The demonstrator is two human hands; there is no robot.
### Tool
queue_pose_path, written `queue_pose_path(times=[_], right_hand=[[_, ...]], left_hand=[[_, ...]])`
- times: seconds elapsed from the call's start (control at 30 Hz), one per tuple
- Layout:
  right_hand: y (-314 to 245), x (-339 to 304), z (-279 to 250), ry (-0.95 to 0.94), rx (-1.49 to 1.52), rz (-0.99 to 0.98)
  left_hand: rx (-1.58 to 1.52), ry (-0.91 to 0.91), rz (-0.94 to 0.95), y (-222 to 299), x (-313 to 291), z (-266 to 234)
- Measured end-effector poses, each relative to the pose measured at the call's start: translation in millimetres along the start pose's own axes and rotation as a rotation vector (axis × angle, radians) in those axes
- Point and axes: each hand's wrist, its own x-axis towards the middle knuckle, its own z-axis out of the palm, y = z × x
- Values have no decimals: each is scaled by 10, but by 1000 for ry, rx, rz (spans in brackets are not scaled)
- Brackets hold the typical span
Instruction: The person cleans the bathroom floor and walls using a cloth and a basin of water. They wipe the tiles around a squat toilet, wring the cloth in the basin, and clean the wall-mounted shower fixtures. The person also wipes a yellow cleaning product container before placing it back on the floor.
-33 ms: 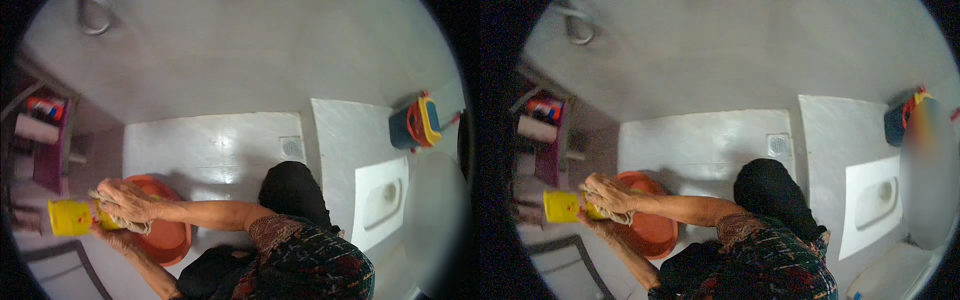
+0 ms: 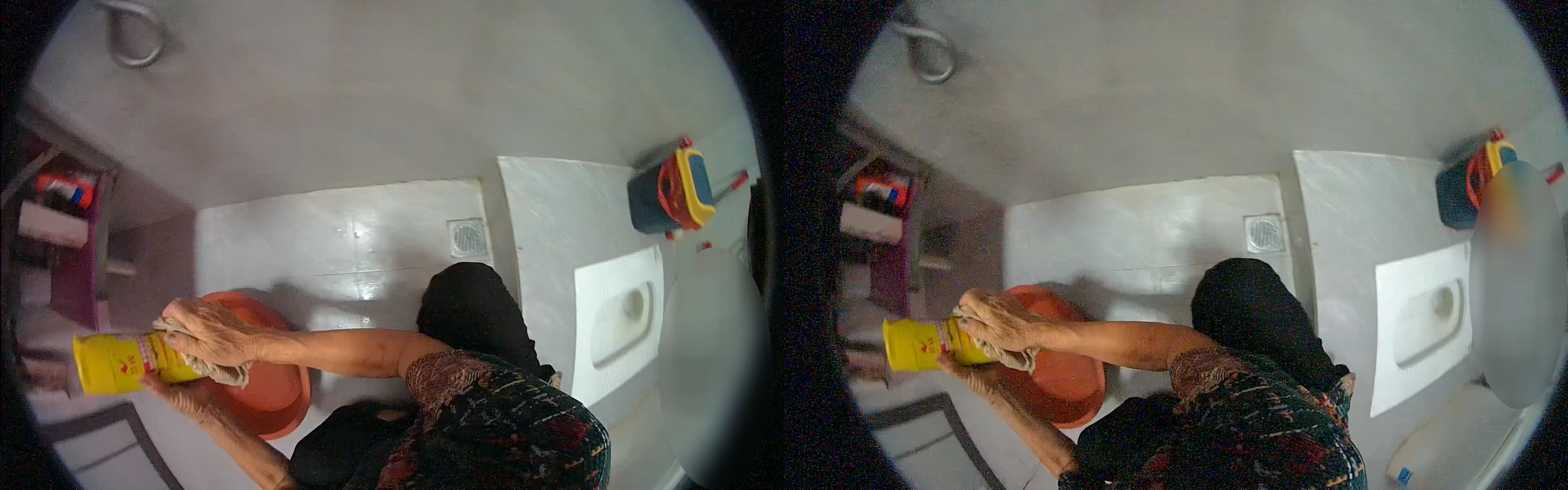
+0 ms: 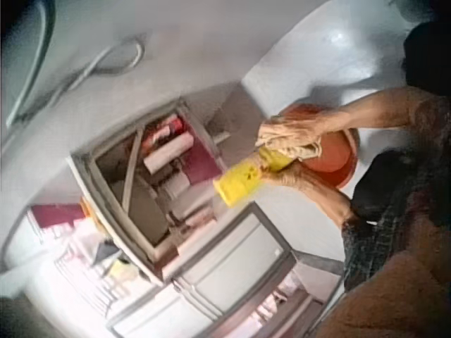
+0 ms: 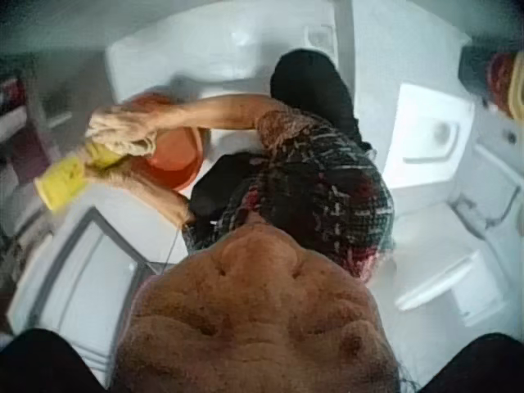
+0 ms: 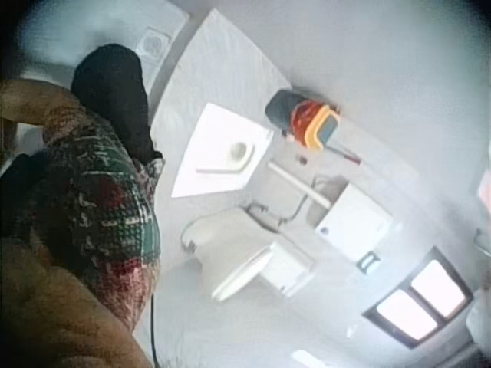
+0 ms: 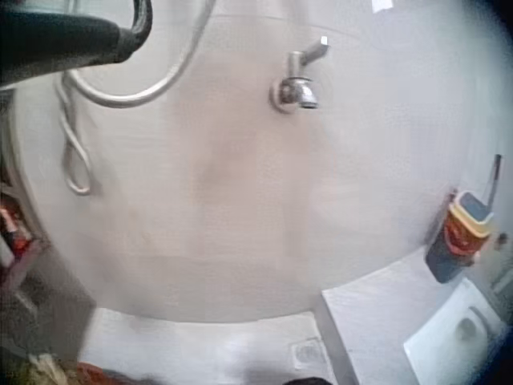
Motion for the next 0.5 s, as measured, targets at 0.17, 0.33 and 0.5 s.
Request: queue_pose_path(times=[0.17, 0.33, 0.5], right_hand=[[-76, -74, -127, 30, 482, 512], [230, -172, -29, 60, 204, 408], [-326, 132, -227, 132, -34, 174]], left_hand=[[25, -91, 49, 140, -70, 133], [59, -85, 26, -19, 135, -185], [237, 16, 242, -293, -28, 214]])
